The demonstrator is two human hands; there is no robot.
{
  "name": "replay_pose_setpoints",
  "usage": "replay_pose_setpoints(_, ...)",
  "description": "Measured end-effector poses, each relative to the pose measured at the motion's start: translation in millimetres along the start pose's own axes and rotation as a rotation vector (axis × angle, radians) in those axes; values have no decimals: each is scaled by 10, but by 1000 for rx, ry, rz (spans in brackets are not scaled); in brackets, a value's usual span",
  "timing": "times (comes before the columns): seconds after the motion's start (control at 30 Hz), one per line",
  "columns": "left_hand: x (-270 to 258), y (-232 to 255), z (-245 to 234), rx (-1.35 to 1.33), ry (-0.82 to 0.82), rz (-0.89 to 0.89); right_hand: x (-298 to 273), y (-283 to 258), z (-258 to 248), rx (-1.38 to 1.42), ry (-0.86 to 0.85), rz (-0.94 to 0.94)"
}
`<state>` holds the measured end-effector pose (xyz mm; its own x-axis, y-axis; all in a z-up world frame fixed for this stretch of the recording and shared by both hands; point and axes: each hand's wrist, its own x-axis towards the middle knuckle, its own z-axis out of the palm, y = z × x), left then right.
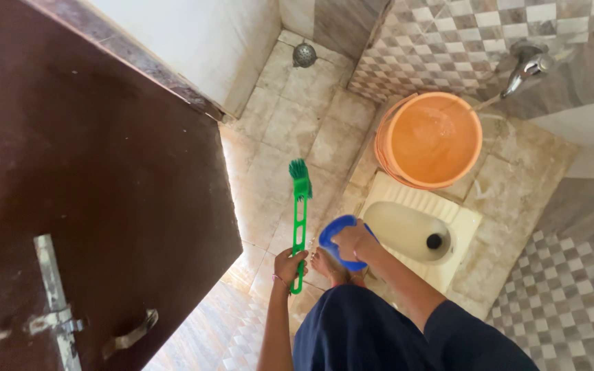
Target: The person cleans the bathroom floor, walls, and door by scrubbing with a brush and rinsing with water from a bucket and cup.
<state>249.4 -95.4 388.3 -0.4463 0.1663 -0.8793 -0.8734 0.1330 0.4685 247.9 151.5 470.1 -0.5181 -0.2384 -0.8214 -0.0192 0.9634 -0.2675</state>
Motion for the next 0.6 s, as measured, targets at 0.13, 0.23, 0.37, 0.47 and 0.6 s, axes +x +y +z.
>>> replay_pose_setpoints(0.13,58,-162,-8,15,-10,3,92,-279,-242,-92,-13,-52)
replay_pose_setpoints(0.23,77,-194,55,33,-56,35,228,-210,-480,-54,-73,43)
replay_pose_setpoints(0.37,-5,-165,205,38,-45,27,373,326,-383,346,50,17)
replay_pose_setpoints(0.47,-19,-188,259,12,-40,11,378,749,-95,583,163,-96)
replay_pose_setpoints(0.6,64,-231,329,-4,-23,-11,129,1190,136,803,255,49)
